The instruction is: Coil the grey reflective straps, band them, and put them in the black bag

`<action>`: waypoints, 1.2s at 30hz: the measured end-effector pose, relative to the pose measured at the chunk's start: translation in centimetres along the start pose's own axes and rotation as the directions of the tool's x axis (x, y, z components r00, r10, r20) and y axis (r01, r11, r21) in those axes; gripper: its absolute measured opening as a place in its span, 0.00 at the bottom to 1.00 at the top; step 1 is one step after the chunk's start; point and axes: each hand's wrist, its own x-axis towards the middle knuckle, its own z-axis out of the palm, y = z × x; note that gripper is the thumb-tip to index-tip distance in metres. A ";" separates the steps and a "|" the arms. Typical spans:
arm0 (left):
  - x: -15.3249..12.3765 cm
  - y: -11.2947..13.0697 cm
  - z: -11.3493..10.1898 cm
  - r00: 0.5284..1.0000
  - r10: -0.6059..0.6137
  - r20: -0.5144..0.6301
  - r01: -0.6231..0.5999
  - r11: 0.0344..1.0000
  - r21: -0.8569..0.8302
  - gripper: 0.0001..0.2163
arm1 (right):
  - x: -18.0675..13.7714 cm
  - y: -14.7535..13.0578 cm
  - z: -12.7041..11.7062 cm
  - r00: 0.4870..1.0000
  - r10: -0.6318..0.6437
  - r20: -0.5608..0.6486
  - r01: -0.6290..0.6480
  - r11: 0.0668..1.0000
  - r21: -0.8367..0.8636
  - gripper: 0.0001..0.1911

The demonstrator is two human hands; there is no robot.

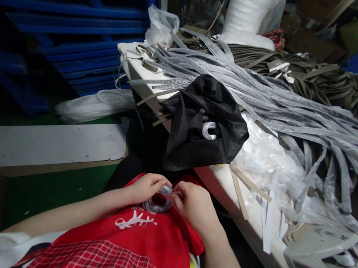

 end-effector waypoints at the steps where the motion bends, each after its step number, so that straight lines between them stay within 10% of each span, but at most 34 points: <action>1: 0.0 0.1 -0.1 1.000 0.017 -0.001 -0.017 1.000 0.014 0.14 | 0.2 0.5 0.1 1.000 -0.003 -0.021 0.005 0.995 0.098 0.06; 7: -0.5 0.7 0.1 0.995 0.081 -0.049 -0.076 0.992 0.103 0.11 | 2.0 3.6 2.8 0.994 0.097 -0.052 -0.058 0.860 0.507 0.10; 12: -0.8 1.4 0.4 0.992 0.102 -0.068 -0.092 0.987 0.128 0.08 | 3.1 5.5 5.8 0.963 0.208 0.169 -0.256 0.517 0.817 0.30; 16: -0.9 1.6 0.3 0.985 0.159 -0.061 -0.152 0.983 0.101 0.08 | 3.3 5.3 8.2 0.966 0.201 0.165 -0.233 0.382 0.895 0.25; 24: -0.9 1.0 0.5 0.967 0.112 -0.228 -0.072 0.982 0.176 0.11 | 1.9 4.3 7.2 0.976 0.204 -0.074 -0.058 0.575 0.816 0.21; 28: -0.9 1.5 0.7 0.969 0.113 -0.220 -0.071 0.979 0.189 0.11 | 1.5 4.5 5.4 1.000 0.027 -0.002 -0.015 0.616 0.788 0.20; 36: -1.6 2.2 1.1 0.964 0.113 -0.240 -0.043 0.959 0.279 0.07 | 1.6 5.2 5.6 0.995 0.091 0.051 -0.099 0.685 0.721 0.19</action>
